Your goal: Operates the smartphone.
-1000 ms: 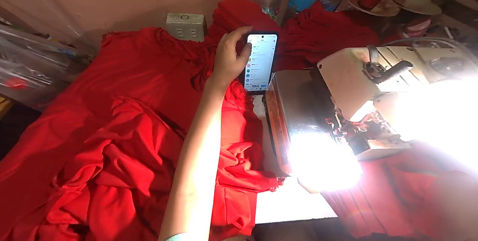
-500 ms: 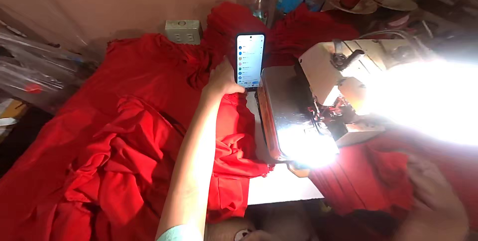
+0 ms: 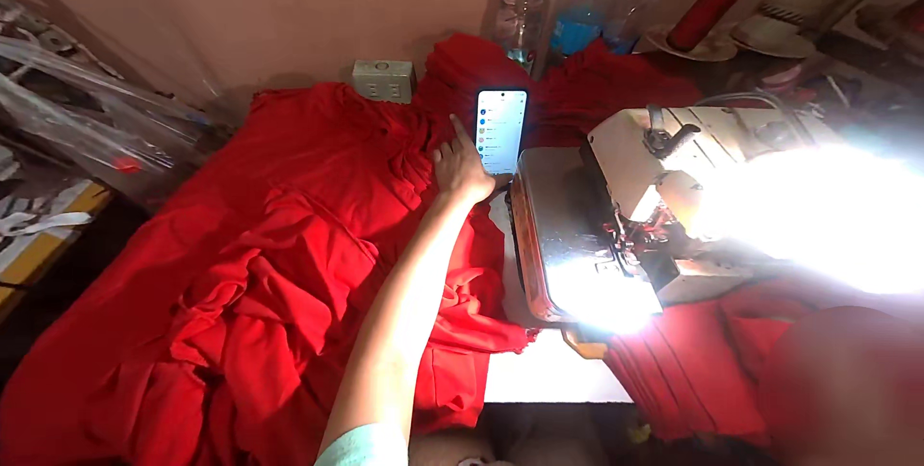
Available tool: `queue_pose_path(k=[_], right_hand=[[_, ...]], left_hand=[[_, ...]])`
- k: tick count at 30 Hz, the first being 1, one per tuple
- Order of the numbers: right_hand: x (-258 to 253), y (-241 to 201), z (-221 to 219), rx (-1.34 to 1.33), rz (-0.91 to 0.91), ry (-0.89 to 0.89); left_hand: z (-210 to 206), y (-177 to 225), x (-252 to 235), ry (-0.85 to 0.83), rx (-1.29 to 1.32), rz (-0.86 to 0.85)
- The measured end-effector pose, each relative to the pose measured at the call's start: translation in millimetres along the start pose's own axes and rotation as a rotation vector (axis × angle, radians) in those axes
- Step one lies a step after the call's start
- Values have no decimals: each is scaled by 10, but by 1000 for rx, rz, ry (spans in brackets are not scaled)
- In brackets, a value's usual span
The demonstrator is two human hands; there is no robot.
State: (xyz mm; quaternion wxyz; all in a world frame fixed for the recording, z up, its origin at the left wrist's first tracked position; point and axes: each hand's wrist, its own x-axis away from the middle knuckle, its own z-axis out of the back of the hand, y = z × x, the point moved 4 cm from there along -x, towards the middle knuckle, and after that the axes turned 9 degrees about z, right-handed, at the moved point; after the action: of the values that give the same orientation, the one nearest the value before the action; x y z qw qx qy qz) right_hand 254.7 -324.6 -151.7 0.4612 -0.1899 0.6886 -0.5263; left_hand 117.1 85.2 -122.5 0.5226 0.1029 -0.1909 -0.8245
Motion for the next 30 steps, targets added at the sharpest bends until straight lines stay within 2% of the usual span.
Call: queue_pose_path(k=[10, 18, 22, 25, 30], right_hand=[[-25, -69, -61, 27, -28, 29], [0, -85, -84, 57, -40, 85], [11, -70, -67, 85, -25, 98], [10, -69, -47, 129, -22, 100], [28, 19, 27, 44, 5, 19]], left_hand=[[12, 8, -14, 11, -11, 4], [258, -187, -144, -38, 537, 34], [249, -252, -254, -58, 753, -10], [256, -255, -272, -56, 796, -37], [250, -248, -269, -48, 817, -29]])
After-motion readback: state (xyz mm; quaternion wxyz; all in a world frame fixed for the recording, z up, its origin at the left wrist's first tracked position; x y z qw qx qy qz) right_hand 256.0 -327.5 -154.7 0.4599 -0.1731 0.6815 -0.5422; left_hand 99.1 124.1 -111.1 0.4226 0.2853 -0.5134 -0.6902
